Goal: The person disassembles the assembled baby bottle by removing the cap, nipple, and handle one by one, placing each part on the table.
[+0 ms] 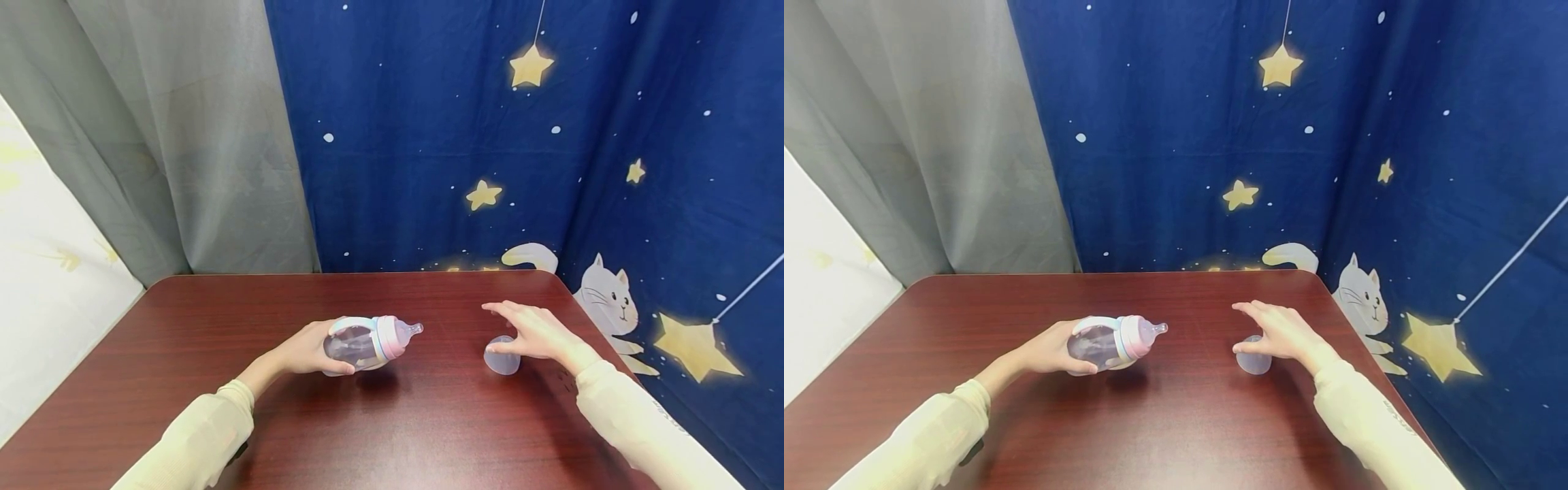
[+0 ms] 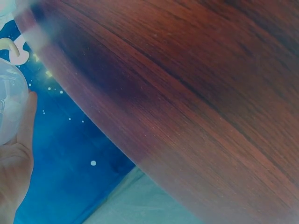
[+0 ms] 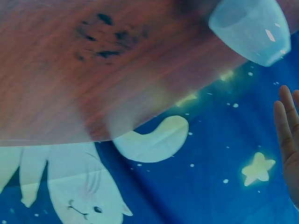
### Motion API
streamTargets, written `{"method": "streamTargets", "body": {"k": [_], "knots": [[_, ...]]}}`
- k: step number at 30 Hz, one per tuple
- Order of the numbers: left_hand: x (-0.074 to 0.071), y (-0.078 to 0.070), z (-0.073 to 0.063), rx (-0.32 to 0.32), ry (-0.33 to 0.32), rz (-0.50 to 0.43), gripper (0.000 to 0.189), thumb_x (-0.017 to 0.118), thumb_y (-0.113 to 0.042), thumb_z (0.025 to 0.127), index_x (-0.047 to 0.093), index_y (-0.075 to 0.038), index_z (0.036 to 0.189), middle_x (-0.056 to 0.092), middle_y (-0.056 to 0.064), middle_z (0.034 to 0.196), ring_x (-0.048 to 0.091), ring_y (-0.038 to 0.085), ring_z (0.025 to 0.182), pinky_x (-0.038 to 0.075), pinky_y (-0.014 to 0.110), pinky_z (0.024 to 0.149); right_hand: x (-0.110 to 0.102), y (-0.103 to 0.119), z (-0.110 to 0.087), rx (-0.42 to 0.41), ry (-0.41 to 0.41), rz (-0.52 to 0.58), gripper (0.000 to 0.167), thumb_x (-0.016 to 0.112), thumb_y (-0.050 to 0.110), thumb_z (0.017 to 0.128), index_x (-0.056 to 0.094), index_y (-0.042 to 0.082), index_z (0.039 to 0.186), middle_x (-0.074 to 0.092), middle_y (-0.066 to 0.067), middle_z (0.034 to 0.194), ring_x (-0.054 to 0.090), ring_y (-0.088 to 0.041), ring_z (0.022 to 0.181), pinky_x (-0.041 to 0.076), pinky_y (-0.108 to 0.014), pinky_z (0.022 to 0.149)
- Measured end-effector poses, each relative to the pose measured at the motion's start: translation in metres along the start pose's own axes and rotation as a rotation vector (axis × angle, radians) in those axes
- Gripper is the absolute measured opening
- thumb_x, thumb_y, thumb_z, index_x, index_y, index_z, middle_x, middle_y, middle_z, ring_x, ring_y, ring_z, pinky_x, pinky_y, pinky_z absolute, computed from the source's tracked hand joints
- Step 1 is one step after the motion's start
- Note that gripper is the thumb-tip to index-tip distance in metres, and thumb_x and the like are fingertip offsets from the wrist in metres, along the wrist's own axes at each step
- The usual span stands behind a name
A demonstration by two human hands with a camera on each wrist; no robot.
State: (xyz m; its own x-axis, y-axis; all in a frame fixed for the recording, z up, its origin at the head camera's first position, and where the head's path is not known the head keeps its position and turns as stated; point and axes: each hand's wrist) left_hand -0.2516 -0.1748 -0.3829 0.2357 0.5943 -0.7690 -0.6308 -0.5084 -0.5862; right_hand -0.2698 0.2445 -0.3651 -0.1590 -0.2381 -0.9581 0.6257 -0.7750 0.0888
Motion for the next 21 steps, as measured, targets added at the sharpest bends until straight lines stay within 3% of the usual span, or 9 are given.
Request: {"method": "streamTargets", "body": {"k": [7,15,21], "knots": [[0.001,0.001,0.002,0.015,-0.001,0.003,0.065,0.074,-0.049,0.063,0.048,-0.022,0.117,0.055,-0.014,0.097,0.052,0.006,0.085,0.044,0.028,0.072,-0.011,0.012,0.01,-0.036,-0.056,0.006,0.072,0.056,0.068,0.067,0.05,0.021,0.122,0.057,0.003,0.106,0.055,-0.005,0.08,0.045,-0.034,0.066],[0.002,0.002,0.003,0.016,0.005,0.002,0.065,0.073,-0.049,0.063,0.048,-0.023,0.117,0.055,-0.014,0.097,0.052,0.006,0.086,0.044,0.028,0.072,-0.019,0.032,0.022,-0.075,-0.064,0.043,0.071,0.055,0.067,0.068,0.05,0.021,0.122,0.057,0.004,0.109,0.056,-0.009,0.083,0.044,-0.035,0.069],[0.001,0.001,0.003,0.02,0.005,-0.001,0.065,0.073,-0.049,0.063,0.048,-0.023,0.117,0.055,-0.014,0.097,0.052,0.006,0.086,0.044,0.028,0.073,-0.022,0.043,0.028,-0.111,-0.094,0.067,0.071,0.057,0.065,0.068,0.05,0.021,0.122,0.057,0.004,0.108,0.053,-0.004,0.081,0.044,-0.032,0.068]]}}
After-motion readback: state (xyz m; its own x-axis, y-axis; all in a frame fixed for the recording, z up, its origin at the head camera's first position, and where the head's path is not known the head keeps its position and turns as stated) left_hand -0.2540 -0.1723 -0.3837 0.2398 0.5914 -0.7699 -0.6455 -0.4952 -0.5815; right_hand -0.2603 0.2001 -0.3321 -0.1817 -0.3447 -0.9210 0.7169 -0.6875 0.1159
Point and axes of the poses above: each hand's wrist, its own z-axis towards the middle knuckle, its own x-axis out of the palm, y = z × x
